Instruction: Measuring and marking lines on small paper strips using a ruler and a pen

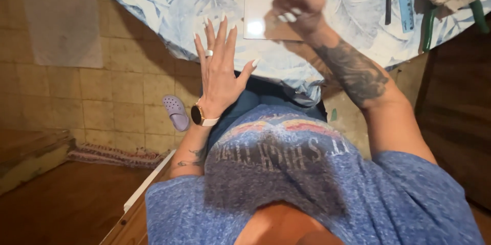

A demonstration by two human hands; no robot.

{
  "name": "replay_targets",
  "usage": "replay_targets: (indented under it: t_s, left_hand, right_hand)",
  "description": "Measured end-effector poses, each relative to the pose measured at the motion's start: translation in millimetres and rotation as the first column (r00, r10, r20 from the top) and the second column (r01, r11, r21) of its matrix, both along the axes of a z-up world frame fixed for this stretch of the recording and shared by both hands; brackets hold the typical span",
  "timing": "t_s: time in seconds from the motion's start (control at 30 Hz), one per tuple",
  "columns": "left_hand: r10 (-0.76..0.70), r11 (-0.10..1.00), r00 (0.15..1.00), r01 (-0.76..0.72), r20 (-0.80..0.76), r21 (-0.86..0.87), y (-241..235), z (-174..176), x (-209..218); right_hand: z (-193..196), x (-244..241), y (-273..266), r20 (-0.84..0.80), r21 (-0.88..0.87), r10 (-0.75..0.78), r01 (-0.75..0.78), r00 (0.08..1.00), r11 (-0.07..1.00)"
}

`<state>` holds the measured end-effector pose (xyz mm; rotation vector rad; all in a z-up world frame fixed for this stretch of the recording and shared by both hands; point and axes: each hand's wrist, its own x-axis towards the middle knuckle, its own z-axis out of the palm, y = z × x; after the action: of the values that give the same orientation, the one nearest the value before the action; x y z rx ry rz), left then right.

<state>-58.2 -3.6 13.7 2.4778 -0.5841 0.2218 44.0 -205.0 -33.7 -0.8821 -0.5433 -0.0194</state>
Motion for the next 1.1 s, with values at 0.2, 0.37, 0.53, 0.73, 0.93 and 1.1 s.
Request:
replay_targets:
  t_s: [0.2, 0.37, 0.53, 0.73, 0.93, 1.1]
  left_hand:
    - [-0.019, 0.999, 1.000, 0.018, 0.008, 0.048, 4, 2, 8]
    - [-0.142, 0.980, 0.984, 0.155, -0.107, 0.124, 11, 6, 35]
    - [-0.303, 0.905, 0.942, 0.333, -0.146, 0.265, 7, 11, 72]
    - [-0.393, 0.851, 0.895, 0.441, -0.209, 0.285, 5, 21, 101]
    - [-0.403, 0.843, 0.891, 0.450, -0.208, 0.294, 5, 11, 114]
    - [-0.497, 0.865, 0.867, 0.498, -0.033, 0.053, 1, 17, 113]
  right_hand:
    - [28, -7, 35, -0.028, -0.139, -0.061, 0.057, 0.998, 0.989]
    - [50, -28, -7, -0.090, -0.021, -0.029, 0.027, 0.995, 0.999]
    - [43, -33, -30, -0.134, -0.060, -0.123, 0.116, 0.983, 0.991]
    - [87, -30, -86, 0.541, -0.721, -0.469, 0.672, 0.698, 0.167]
    - [80, -44, -90, 0.673, -0.738, -0.331, 0.569, 0.662, -0.362]
    - [110, -53, -44, 0.442, -0.895, -0.028, 0.443, 0.897, 0.055]
